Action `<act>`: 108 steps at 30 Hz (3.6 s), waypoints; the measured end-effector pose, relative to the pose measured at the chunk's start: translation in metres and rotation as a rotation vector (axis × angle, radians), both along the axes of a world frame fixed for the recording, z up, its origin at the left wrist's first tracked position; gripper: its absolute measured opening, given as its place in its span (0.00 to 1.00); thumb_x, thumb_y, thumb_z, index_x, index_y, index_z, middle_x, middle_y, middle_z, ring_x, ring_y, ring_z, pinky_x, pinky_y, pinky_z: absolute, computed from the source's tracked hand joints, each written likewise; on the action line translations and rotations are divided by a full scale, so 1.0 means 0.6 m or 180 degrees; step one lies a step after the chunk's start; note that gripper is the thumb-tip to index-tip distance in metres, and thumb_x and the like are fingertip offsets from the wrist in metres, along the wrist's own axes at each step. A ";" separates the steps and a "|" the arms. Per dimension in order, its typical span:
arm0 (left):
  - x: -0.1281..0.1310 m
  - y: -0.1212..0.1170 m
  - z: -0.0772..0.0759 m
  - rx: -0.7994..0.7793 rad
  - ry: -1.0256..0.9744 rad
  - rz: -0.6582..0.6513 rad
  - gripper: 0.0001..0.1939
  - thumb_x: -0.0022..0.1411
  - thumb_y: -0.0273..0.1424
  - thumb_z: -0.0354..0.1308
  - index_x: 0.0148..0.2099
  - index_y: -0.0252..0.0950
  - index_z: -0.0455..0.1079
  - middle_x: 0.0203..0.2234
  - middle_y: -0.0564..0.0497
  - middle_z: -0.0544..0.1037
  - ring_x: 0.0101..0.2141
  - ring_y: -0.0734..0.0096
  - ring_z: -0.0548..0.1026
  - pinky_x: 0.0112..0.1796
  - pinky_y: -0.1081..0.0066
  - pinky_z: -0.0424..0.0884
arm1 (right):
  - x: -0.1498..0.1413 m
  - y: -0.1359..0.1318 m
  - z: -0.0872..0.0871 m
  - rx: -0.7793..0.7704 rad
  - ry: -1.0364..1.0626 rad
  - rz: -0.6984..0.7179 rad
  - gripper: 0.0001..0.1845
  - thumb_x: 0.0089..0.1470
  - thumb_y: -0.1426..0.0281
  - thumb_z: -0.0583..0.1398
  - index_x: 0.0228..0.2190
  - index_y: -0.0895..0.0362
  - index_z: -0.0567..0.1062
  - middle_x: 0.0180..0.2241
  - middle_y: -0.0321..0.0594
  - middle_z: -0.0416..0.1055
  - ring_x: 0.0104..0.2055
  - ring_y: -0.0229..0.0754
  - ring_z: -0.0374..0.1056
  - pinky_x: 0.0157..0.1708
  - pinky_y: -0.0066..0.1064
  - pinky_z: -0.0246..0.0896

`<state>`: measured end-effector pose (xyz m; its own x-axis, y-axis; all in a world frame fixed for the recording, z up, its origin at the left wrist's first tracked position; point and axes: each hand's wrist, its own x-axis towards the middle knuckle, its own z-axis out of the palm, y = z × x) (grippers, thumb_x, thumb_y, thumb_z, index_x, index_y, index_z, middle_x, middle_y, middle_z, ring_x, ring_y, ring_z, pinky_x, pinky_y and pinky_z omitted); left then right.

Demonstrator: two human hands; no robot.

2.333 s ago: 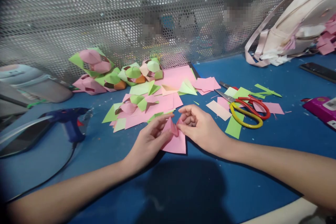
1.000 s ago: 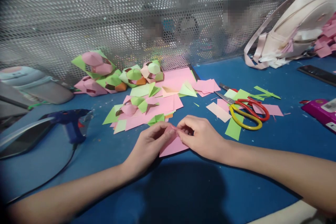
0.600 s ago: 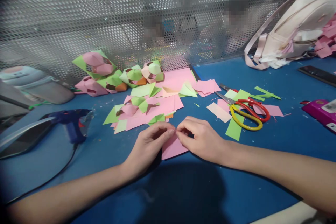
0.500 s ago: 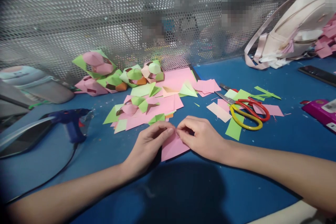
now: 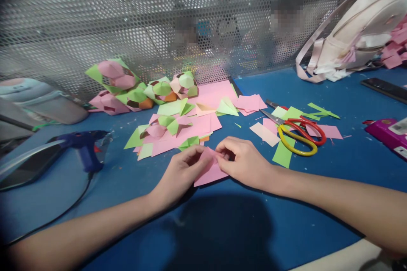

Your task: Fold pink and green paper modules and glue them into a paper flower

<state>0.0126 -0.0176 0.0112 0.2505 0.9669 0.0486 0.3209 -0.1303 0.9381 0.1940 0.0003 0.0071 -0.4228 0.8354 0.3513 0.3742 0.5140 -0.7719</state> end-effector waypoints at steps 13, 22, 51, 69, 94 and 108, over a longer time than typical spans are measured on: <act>-0.005 0.004 -0.005 -0.0290 -0.0362 -0.0041 0.06 0.58 0.30 0.57 0.36 0.33 0.72 0.29 0.52 0.74 0.31 0.75 0.69 0.33 0.75 0.64 | 0.012 0.003 -0.006 0.0631 0.0096 0.0459 0.08 0.56 0.79 0.56 0.35 0.58 0.74 0.31 0.37 0.69 0.32 0.34 0.65 0.33 0.27 0.60; -0.008 0.004 -0.005 -0.0352 -0.0385 -0.0070 0.09 0.57 0.23 0.53 0.37 0.35 0.73 0.30 0.53 0.76 0.34 0.72 0.72 0.38 0.73 0.66 | 0.017 0.007 -0.008 0.1075 0.0060 0.0709 0.12 0.55 0.81 0.54 0.37 0.59 0.75 0.33 0.41 0.71 0.36 0.36 0.68 0.36 0.29 0.65; -0.005 0.002 -0.007 0.0126 -0.0015 0.0030 0.06 0.58 0.32 0.60 0.36 0.34 0.72 0.31 0.50 0.77 0.34 0.70 0.74 0.36 0.73 0.69 | 0.007 0.000 -0.007 0.0344 -0.0301 0.0052 0.03 0.52 0.77 0.59 0.28 0.58 0.74 0.25 0.34 0.69 0.27 0.33 0.63 0.28 0.26 0.57; -0.006 0.003 -0.006 0.0074 0.0150 -0.0054 0.06 0.59 0.31 0.57 0.36 0.35 0.74 0.30 0.50 0.78 0.33 0.70 0.74 0.37 0.73 0.69 | 0.009 0.000 -0.013 0.0448 -0.0096 0.0095 0.04 0.54 0.76 0.58 0.28 0.58 0.74 0.25 0.35 0.68 0.27 0.34 0.62 0.28 0.27 0.57; -0.003 -0.005 -0.006 0.0694 0.0396 0.0021 0.05 0.60 0.28 0.57 0.37 0.37 0.75 0.30 0.52 0.79 0.32 0.72 0.74 0.35 0.76 0.69 | 0.003 -0.004 -0.012 0.0570 -0.0016 0.0077 0.05 0.53 0.77 0.58 0.27 0.58 0.73 0.24 0.34 0.67 0.27 0.33 0.62 0.27 0.26 0.56; -0.006 -0.003 -0.006 0.0469 0.0509 -0.0015 0.09 0.61 0.30 0.55 0.43 0.38 0.75 0.34 0.52 0.80 0.34 0.71 0.76 0.35 0.75 0.70 | 0.015 0.008 -0.005 0.0508 0.0015 0.0198 0.08 0.52 0.79 0.59 0.26 0.59 0.75 0.24 0.35 0.68 0.26 0.33 0.63 0.27 0.25 0.57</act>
